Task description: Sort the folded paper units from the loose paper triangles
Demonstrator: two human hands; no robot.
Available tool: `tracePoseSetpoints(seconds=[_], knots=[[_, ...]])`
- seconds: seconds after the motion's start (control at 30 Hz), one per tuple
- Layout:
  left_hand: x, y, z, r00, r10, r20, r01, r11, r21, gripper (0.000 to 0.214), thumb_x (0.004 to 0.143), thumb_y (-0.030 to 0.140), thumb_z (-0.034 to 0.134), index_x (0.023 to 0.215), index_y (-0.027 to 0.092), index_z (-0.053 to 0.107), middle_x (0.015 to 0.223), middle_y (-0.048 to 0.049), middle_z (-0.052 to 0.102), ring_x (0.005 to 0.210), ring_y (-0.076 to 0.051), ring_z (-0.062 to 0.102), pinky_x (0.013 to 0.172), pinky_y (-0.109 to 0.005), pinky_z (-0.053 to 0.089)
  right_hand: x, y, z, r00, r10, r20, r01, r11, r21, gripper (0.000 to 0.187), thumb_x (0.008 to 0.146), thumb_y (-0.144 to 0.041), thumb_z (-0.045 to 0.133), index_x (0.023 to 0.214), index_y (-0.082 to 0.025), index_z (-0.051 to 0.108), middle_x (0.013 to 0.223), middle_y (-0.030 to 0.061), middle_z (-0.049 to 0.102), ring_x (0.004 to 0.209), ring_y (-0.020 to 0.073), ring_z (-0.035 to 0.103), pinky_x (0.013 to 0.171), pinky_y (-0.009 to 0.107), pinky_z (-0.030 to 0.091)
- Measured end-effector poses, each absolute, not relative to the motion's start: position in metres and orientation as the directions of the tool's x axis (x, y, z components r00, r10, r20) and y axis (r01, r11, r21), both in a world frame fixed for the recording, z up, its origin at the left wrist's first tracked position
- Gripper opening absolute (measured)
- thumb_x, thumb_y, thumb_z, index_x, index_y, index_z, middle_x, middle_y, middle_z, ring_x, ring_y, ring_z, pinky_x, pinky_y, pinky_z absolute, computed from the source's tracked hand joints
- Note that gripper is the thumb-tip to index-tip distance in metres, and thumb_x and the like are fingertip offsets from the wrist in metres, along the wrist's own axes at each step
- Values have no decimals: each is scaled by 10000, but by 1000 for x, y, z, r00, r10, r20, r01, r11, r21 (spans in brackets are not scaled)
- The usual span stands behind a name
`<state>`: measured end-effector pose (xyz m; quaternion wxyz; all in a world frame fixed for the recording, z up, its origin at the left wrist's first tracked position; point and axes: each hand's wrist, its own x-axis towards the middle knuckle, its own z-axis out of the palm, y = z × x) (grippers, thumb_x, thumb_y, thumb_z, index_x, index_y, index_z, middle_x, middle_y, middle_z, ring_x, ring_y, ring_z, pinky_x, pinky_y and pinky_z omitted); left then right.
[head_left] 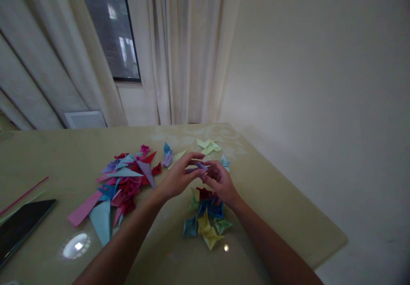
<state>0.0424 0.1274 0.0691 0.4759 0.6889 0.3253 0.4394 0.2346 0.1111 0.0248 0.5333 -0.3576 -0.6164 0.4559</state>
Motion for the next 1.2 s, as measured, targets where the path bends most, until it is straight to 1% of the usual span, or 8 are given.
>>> tracePoseSetpoints(seconds=[0.1,0.27,0.37,0.43,0.6,0.9,1.03,1.2], knots=[[49,123,64,405,852,332,49,-383,922,473,904,374,724,1348,270,594,1414,-134,583,1344,-291,593,976,-410,618,234,110,23,-190,921,341,-41,340,-940,518,895,-469,788,1321,-288,556,990,20,723,798,175,689,725,309,572],[43,133,58,354,855,379,229,-472,852,524,950,456,662,1429,284,539,1505,-147,504,1393,-301,539,1003,-425,597,244,118,25,-132,912,387,174,406,-897,291,912,-486,734,1036,-226,696,919,27,715,788,183,652,732,305,539],[20,149,42,182,871,456,611,-464,641,389,983,398,586,1323,214,627,1455,-180,561,1399,-341,516,1162,-544,452,265,134,25,80,903,421,234,394,-889,328,869,-488,745,1033,-210,686,890,21,703,744,174,623,685,284,505],[2,158,26,103,901,422,837,-308,452,433,940,318,623,1351,183,624,1568,-228,468,1475,-422,415,1196,-635,353,286,146,23,229,869,438,289,369,-883,356,839,-514,747,986,-197,681,851,17,685,697,164,587,639,275,474],[-28,165,4,189,954,234,949,-238,206,348,961,317,551,1241,176,704,1449,-223,605,1358,-432,537,1150,-643,356,330,167,13,455,762,461,395,291,-871,411,777,-575,752,873,-186,664,746,-7,611,651,157,529,619,285,439],[-41,183,30,127,929,349,785,-309,537,327,854,156,494,1070,201,736,1102,-119,786,1020,-275,733,961,-398,549,342,176,-11,499,780,376,470,120,-874,497,717,-662,731,930,-224,632,856,45,726,716,214,654,701,342,513],[-47,184,39,122,929,349,768,-311,560,248,776,170,546,913,220,745,985,-101,808,974,-288,747,948,-401,558,342,174,-15,471,802,368,529,77,-845,441,718,-623,740,891,-228,652,819,47,731,712,230,664,680,338,510],[-47,181,51,119,960,254,530,-278,801,214,730,339,694,887,203,744,888,-77,808,808,-269,761,808,-391,599,344,174,-17,475,801,366,631,-20,-776,407,726,-597,745,873,-223,679,825,46,716,740,241,661,695,331,481]])
